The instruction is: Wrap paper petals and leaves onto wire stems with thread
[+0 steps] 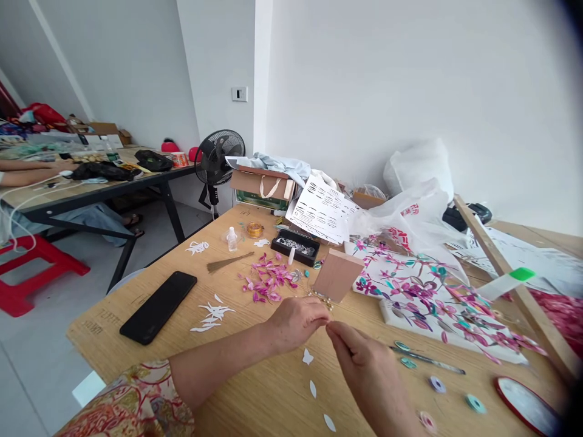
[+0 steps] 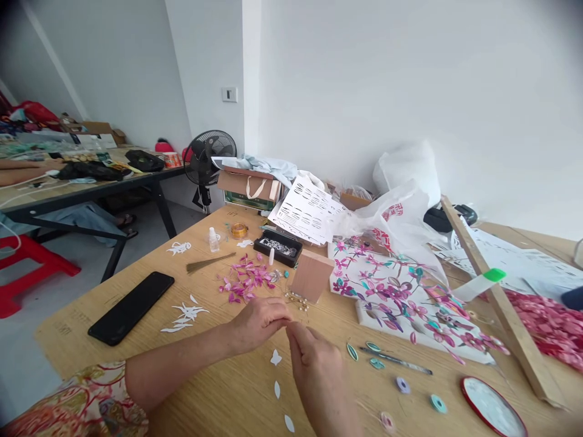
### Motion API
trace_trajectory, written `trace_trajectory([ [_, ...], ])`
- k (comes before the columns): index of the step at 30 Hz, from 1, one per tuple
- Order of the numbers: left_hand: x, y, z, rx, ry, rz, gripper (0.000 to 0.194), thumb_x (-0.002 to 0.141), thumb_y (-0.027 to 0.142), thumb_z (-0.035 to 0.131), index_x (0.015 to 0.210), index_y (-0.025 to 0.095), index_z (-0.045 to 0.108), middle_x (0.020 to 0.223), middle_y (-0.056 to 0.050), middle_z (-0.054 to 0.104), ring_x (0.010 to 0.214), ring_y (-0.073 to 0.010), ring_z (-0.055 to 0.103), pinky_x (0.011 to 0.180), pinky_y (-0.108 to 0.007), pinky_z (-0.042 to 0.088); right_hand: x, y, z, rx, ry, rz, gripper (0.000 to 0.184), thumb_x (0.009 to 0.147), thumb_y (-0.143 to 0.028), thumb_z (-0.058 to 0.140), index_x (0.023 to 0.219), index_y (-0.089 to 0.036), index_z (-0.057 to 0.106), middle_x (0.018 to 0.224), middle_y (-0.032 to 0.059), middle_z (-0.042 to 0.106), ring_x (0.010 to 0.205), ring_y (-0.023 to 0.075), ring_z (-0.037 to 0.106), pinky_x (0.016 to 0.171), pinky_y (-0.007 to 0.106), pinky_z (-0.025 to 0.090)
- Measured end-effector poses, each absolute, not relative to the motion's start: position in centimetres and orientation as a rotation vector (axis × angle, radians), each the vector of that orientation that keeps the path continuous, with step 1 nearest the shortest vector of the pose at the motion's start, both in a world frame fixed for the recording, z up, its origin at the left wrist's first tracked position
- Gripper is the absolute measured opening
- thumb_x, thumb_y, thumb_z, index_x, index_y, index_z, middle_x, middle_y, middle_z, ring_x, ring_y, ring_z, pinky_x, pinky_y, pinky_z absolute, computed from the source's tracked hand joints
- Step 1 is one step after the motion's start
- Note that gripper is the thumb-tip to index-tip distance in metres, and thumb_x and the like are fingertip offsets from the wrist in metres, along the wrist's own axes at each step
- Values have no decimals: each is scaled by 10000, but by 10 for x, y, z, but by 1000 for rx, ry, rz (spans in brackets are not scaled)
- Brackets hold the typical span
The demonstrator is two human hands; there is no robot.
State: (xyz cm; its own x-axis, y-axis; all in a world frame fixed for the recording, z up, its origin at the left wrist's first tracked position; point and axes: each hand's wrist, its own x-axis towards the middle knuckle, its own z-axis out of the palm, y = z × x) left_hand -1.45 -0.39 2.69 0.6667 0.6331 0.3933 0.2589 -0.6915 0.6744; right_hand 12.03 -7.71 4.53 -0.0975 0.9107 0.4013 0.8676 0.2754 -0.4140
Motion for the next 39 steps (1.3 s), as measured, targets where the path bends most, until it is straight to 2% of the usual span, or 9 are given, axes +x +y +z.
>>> trace_trajectory([
  [4,-13,-7,30,2045,549,752,128,767,199,512,733,134,616,699,-24,587,666,-107,515,634,-206,395,142,-64,61,-1610,-1956,253,283,807,-341,396,652,-211,594,516,-13,536,469,106,462,464,192,326],
  [8,-11,-9,36,1513,537,726,158,724,278,563,713,124,599,607,10,530,476,-53,421,451,-165,345,150,-49,50,-1504,-1650,726,278,751,-407,478,618,-185,579,448,-42,420,432,88,362,418,193,281],
  [13,-11,-9,43,1331,578,870,194,696,305,589,667,113,586,558,21,499,443,-39,386,439,-166,318,132,-44,24,-1238,-1249,1145,271,689,-462,563,682,-193,527,434,-86,327,392,58,267,382,173,211],
  [16,-11,-7,42,1347,642,925,210,695,322,585,661,115,580,491,43,437,436,-45,376,441,-172,307,123,-45,19,-1224,-1213,1142,269,692,-449,567,626,-191,529,445,-81,318,410,61,283,401,176,237],
  [20,-11,-3,36,1411,696,968,195,714,310,556,669,122,572,507,45,429,449,-52,379,456,-181,314,122,-44,20,-1264,-1266,882,202,646,-384,621,592,-191,596,651,-3,504,573,108,440,495,206,339],
  [22,-12,-1,34,1458,725,990,170,723,285,539,679,124,573,522,40,436,462,-59,388,466,-186,322,121,-43,20,-1283,-1269,818,178,626,-357,637,574,-189,609,734,15,535,572,106,454,491,212,348],
  [27,-13,1,31,1602,823,1033,115,729,201,513,667,129,579,589,22,492,503,-65,416,510,-186,338,112,-43,16,-1279,-1103,1069,229,600,-392,651,578,-172,591,485,-28,506,412,81,409,407,206,327],
  [31,-14,3,29,1659,850,1035,122,747,198,502,681,140,586,609,14,512,539,-76,433,529,-182,349,105,-45,16,-1211,-988,1141,228,584,-373,678,629,-162,603,472,-36,507,457,92,440,445,209,352],
  [39,-15,4,26,1837,822,1124,127,755,211,531,703,149,629,687,-20,542,659,-112,486,592,-200,375,99,-46,15,-1126,-777,1128,249,620,-376,667,743,-193,552,468,-72,486,373,46,358,355,159,253],
])
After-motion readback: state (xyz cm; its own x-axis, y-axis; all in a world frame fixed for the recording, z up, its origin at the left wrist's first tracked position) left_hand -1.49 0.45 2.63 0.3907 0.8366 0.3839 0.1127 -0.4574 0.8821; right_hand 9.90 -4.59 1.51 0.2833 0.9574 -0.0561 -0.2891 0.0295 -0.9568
